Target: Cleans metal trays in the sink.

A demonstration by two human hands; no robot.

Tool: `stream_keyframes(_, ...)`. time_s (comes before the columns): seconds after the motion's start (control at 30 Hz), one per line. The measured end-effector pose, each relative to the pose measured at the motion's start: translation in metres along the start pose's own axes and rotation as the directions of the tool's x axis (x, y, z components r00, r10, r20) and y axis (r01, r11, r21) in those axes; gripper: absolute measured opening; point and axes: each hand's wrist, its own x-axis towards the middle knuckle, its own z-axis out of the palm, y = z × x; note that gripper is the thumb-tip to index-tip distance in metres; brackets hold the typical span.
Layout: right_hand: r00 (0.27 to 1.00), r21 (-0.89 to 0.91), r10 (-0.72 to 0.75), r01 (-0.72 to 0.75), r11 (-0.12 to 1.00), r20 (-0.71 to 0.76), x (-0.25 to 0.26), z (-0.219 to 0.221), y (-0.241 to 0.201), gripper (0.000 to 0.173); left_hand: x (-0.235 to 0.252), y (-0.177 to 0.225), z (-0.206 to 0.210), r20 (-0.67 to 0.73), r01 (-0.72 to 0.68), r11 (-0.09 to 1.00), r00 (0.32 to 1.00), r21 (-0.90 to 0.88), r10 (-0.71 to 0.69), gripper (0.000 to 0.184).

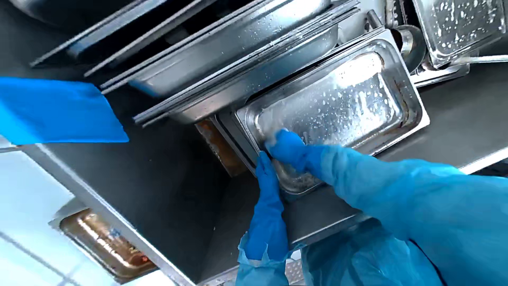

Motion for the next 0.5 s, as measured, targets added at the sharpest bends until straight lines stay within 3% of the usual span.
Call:
stream_keyframes(0.1, 0.999, -0.061, -0.052, 0.052, 0.997, 0.013, 0.011, -0.009, -0.009, 0.038, -0.003, 0.001, 0.002, -0.01, 0.054, 0.998, 0.999, 0.01, -0.054, 0.063)
stream_keyframes(0.2, 0.99, -0.124, -0.079, 0.094, 0.988, 0.114, -0.041, 0.017, 0.033, 0.032, -0.004, 0.016, 0.008, -0.025, 0.153, 0.988, 0.988, -0.004, -0.153, 0.042)
stream_keyframes(0.27, 0.973, -0.199, -0.188, 0.213, 0.957, 0.135, -0.061, 0.03, 0.064, 0.029, -0.005, 0.022, 0.008, -0.028, 0.193, 0.979, 0.981, 0.072, -0.192, 0.041)
stream_keyframes(0.37, 0.961, -0.355, -0.161, 0.234, 0.905, 0.223, -0.074, -0.012, 0.083, 0.029, -0.014, 0.029, 0.008, -0.025, 0.16, 0.985, 0.987, 0.058, -0.158, 0.042)
stream_keyframes(0.43, 0.986, -0.417, -0.027, 0.093, 0.904, 0.163, -0.087, -0.062, 0.122, 0.037, -0.018, 0.033, 0.006, -0.016, 0.13, 0.991, 0.991, 0.038, -0.13, 0.044)
stream_keyframes(0.5, 0.995, -0.517, 0.1, -0.078, 0.853, 0.016, -0.095, -0.125, 0.189, 0.043, -0.02, 0.035, 0.007, -0.022, 0.127, 0.992, 0.992, 0.02, -0.127, 0.046)
